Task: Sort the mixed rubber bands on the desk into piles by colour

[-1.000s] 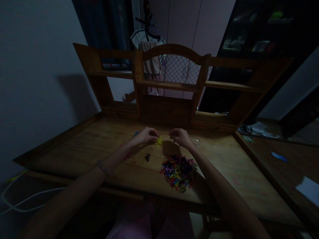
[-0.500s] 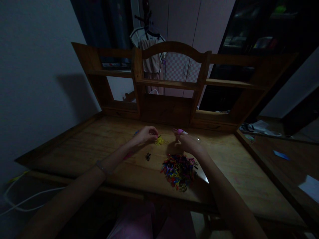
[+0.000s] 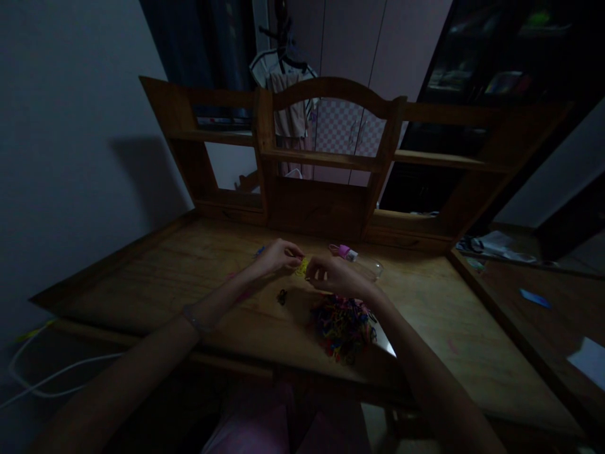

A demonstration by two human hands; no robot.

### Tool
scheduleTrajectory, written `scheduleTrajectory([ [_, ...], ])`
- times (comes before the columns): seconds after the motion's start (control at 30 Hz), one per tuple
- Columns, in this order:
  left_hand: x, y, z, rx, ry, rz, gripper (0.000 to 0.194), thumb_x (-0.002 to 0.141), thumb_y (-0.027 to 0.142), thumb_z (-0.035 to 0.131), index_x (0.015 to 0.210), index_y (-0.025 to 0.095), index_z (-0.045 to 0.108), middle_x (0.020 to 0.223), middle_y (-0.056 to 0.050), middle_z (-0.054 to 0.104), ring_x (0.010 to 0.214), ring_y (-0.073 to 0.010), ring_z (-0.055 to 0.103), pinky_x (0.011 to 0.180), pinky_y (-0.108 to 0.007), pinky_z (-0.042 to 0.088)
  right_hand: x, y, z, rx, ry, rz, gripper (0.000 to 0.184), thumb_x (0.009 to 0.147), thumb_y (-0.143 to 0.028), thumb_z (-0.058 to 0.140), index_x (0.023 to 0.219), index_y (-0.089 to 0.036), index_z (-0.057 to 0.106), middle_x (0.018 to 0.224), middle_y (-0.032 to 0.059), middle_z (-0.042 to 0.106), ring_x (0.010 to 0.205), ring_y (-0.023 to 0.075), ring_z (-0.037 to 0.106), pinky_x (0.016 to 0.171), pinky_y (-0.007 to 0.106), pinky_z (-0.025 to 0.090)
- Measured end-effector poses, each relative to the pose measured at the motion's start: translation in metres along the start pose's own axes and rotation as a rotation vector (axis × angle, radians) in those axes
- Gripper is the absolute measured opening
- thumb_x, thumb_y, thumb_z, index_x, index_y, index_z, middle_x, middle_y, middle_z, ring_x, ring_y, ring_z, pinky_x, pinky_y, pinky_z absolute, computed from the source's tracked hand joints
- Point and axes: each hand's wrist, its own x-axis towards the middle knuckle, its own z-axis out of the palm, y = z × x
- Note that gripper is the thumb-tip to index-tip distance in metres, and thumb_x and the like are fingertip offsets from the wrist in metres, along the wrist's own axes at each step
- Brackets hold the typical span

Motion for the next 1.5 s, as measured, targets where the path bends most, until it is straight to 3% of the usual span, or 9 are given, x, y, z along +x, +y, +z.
scheduleTrajectory([
  [0.1, 0.001, 0.001, -0.001, 0.016, -0.001, 0.008, 0.021, 0.063, 0.023, 0.075, 0.083, 0.017, 0.076, 0.082, -0.007, 0.074, 0.076, -0.0205, 0.066, 0.063, -0.027, 0.049, 0.006, -0.026, 0.021, 0.175, -0.007, -0.155, 0.016, 0.08, -0.012, 0.061, 0.094, -0.019, 0.064, 0.083, -0.0005, 0.068, 0.07, 0.0106, 0.061, 0.059, 0.017, 0.041],
  [0.2, -0.001, 0.001, -0.004, 0.023, 0.0, 0.016, 0.021, 0.064, 0.024, 0.074, 0.084, 0.017, 0.076, 0.082, -0.007, 0.074, 0.077, -0.0204, 0.066, 0.065, -0.027, 0.049, 0.01, -0.029, 0.032, 0.229, 0.024, -0.173, 0.015, 0.077, -0.011, 0.063, 0.09, -0.019, 0.065, 0.08, -0.0007, 0.067, 0.069, 0.0113, 0.061, 0.06, 0.018, 0.041],
  [0.3, -0.005, 0.001, -0.007, 0.018, -0.006, 0.023, 0.024, 0.066, 0.027, 0.075, 0.086, 0.016, 0.076, 0.08, -0.008, 0.073, 0.075, -0.0205, 0.066, 0.066, -0.028, 0.049, 0.014, -0.011, 0.028, 0.289, 0.214, -0.044, 0.007, 0.082, -0.018, 0.062, 0.088, -0.018, 0.065, 0.082, 0.001, 0.069, 0.068, 0.0119, 0.063, 0.061, 0.02, 0.043],
  [0.4, -0.01, 0.002, -0.007, 0.001, -0.007, 0.023, 0.024, 0.066, 0.028, 0.075, 0.086, 0.015, 0.075, 0.08, -0.009, 0.073, 0.075, -0.0205, 0.066, 0.066, -0.028, 0.049, 0.019, 0.011, 0.021, 0.357, 0.384, 0.124, 0.016, 0.084, -0.027, 0.063, 0.097, -0.017, 0.064, 0.087, 0.0044, 0.07, 0.064, 0.0123, 0.064, 0.057, 0.021, 0.045],
  [0.5, -0.014, 0.003, -0.003, -0.027, -0.02, 0.031, 0.021, 0.067, 0.027, 0.075, 0.084, 0.015, 0.075, 0.082, -0.009, 0.073, 0.076, -0.0199, 0.066, 0.067, -0.028, 0.049, 0.026, 0.019, 0.025, 0.441, 0.362, 0.166, 0.026, 0.079, -0.032, 0.071, 0.099, -0.016, 0.065, 0.084, 0.0052, 0.071, 0.065, 0.0144, 0.067, 0.054, 0.021, 0.047],
  [0.63, -0.018, 0.006, 0.003, -0.077, -0.031, 0.053, 0.021, 0.067, 0.028, 0.076, 0.083, 0.015, 0.073, 0.081, -0.008, 0.072, 0.076, -0.0185, 0.065, 0.069, -0.028, 0.049, 0.032, 0.017, 0.038, 0.518, 0.349, 0.161, 0.018, 0.081, -0.033, 0.069, 0.085, -0.015, 0.069, 0.078, 0.0063, 0.073, 0.069, 0.0168, 0.07, 0.058, 0.022, 0.052],
  [0.8, -0.021, 0.006, 0.003, -0.179, -0.055, 0.033, 0.025, 0.068, 0.032, 0.077, 0.083, 0.014, 0.068, 0.08, -0.007, 0.071, 0.075, -0.0182, 0.066, 0.071, -0.03, 0.052, 0.038, 0.022, 0.045, 0.663, 0.334, 0.167, 0.018, 0.083, -0.031, 0.065, 0.083, -0.014, 0.07, 0.077, 0.0064, 0.074, 0.068, 0.0176, 0.072, 0.062, 0.025, 0.056],
  [1.27, -0.01, -0.007, -0.003, -0.542, -0.015, -0.232, 0.033, 0.065, 0.028, 0.083, 0.084, 0.015, 0.06, 0.093, -0.011, 0.073, 0.093, -0.0224, 0.069, 0.076, -0.033, 0.056, 0.043, 0.048, 0.044, 0.881, 0.372, 0.343, 0.015, 0.074, -0.027, 0.072, 0.076, -0.014, 0.065, 0.074, 0.0068, 0.074, 0.069, 0.0185, 0.073, 0.065, 0.028, 0.06],
  [1.5, -0.002, -0.014, -0.002, -0.618, -0.031, -0.299, 0.023, 0.064, 0.015, 0.082, 0.079, 0.013, 0.064, 0.088, -0.009, 0.073, 0.087, -0.0173, 0.069, 0.084, -0.03, 0.053, 0.042, 0.05, 0.045, 0.837, 0.376, 0.364, 0.014, 0.073, -0.024, 0.073, 0.078, -0.014, 0.065, 0.076, 0.0076, 0.075, 0.067, 0.0176, 0.072, 0.063, 0.026, 0.059],
])
